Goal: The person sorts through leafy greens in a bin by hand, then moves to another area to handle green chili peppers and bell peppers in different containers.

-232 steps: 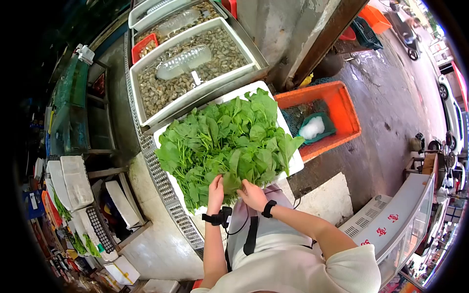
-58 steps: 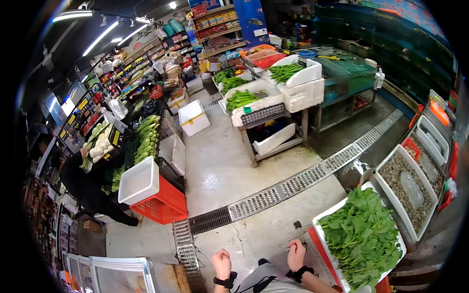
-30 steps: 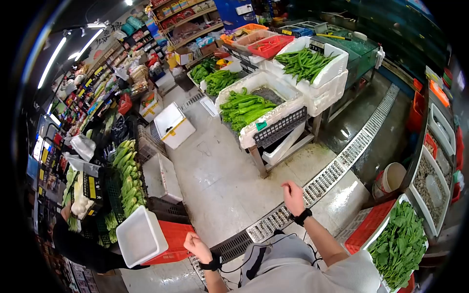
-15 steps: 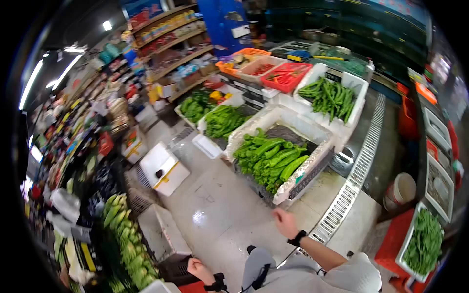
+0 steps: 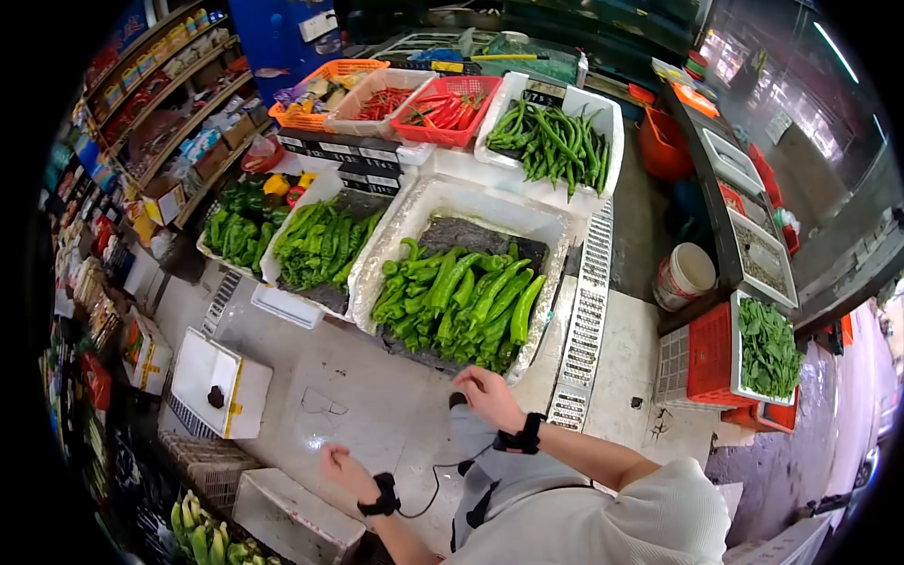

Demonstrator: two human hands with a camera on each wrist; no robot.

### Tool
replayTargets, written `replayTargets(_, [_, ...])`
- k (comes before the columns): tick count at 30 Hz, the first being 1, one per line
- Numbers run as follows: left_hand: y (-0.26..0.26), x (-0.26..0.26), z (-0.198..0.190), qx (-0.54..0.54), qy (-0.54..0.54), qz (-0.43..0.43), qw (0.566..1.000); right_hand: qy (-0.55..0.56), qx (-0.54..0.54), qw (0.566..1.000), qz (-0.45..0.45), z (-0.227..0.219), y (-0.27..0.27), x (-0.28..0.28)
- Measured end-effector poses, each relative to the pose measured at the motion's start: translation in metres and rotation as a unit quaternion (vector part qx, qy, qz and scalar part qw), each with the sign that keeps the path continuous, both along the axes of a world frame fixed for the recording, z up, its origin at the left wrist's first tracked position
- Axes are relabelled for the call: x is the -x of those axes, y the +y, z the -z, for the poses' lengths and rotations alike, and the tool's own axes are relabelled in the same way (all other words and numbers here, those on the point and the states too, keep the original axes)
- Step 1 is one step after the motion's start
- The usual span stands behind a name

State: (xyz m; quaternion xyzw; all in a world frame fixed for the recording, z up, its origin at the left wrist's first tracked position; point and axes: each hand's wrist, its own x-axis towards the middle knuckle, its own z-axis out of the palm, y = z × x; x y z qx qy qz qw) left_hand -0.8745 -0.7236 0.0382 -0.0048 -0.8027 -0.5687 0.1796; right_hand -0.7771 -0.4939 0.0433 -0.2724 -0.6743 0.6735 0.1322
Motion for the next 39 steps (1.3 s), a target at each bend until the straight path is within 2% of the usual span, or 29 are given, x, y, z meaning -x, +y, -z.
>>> replayTargets(2, [0.030,0.029,-0.004,0.001,-0.029,0.055,0.998,0.017,-0.045,0.999,0.013,0.008,0.012,0.026])
replayTargets(4, [0.069,0.060,-0.011,0.032,0.012,0.107,0.994,0.000,-0.065,0.997,0.046,0.002,0.024,0.052])
replayTargets(5, [0.089,0.078,-0.018,0.036,0.017,0.112,0.993,0.023,-0.060,0.996,0.066,0.017,0.031,0.065])
replayTargets(6, [0.108,0.092,-0.027,0.040,0.024,0.155,0.987,0.024,-0.056,0.996,0.068,0.010,0.041,0.073])
replayTargets(7, [0.120,0.099,-0.031,0.048,0.023,0.202,0.978,0.057,-0.002,0.995,0.088,0.005,0.049,0.077])
replayTargets(9, [0.137,0.123,-0.028,0.049,0.010,0.225,0.973,0.100,0.091,0.983,0.128,-0.027,0.057,0.080])
replayTargets(12, [0.153,0.160,-0.028,0.069,-0.049,0.269,0.959,0.076,0.025,0.982,0.171,-0.062,0.075,0.080])
replayTargets(16, [0.194,0.203,-0.003,0.113,-0.098,0.314,0.938,0.037,-0.051,0.967,0.246,-0.065,0.119,0.089])
replayTargets(20, [0.225,0.246,0.027,0.139,-0.121,0.399,0.898,0.027,-0.039,0.970,0.240,-0.104,0.121,0.102])
replayTargets(22, [0.244,0.263,0.047,0.125,-0.079,0.404,0.902,-0.019,-0.126,0.968,0.217,-0.127,0.119,0.115])
replayTargets(23, [0.250,0.275,0.063,0.163,-0.090,0.434,0.881,-0.036,-0.174,0.964,0.200,-0.121,0.128,0.119])
replayTargets(24, [0.257,0.280,0.068,0.160,-0.092,0.445,0.876,-0.043,-0.177,0.961,0.210,-0.110,0.142,0.124])
replayTargets(26, [0.264,0.285,0.076,0.252,-0.024,0.500,0.828,-0.207,-0.325,0.902,0.197,-0.074,0.171,0.134])
replayTargets(28, [0.271,0.279,0.069,0.289,-0.063,0.509,0.808,-0.361,-0.362,0.847,0.147,-0.032,0.188,0.141])
replayTargets(30, [0.270,0.277,0.074,0.364,0.022,0.499,0.786,-0.410,-0.335,0.842,0.104,-0.004,0.194,0.149])
replayTargets(32, [0.270,0.276,0.089,0.369,0.006,0.517,0.772,-0.437,-0.299,0.846,0.066,0.012,0.195,0.157])
replayTargets(34, [0.273,0.272,0.092,0.353,0.037,0.540,0.763,-0.478,-0.294,0.827,0.048,0.023,0.202,0.167])
replayTargets(36, [0.278,0.268,0.092,0.374,0.012,0.537,0.756,-0.514,-0.346,0.780,0.091,0.035,0.203,0.177])
replayTargets(39, [0.275,0.274,0.099,0.370,0.047,0.537,0.757,-0.538,-0.399,0.733,0.116,0.048,0.205,0.182])
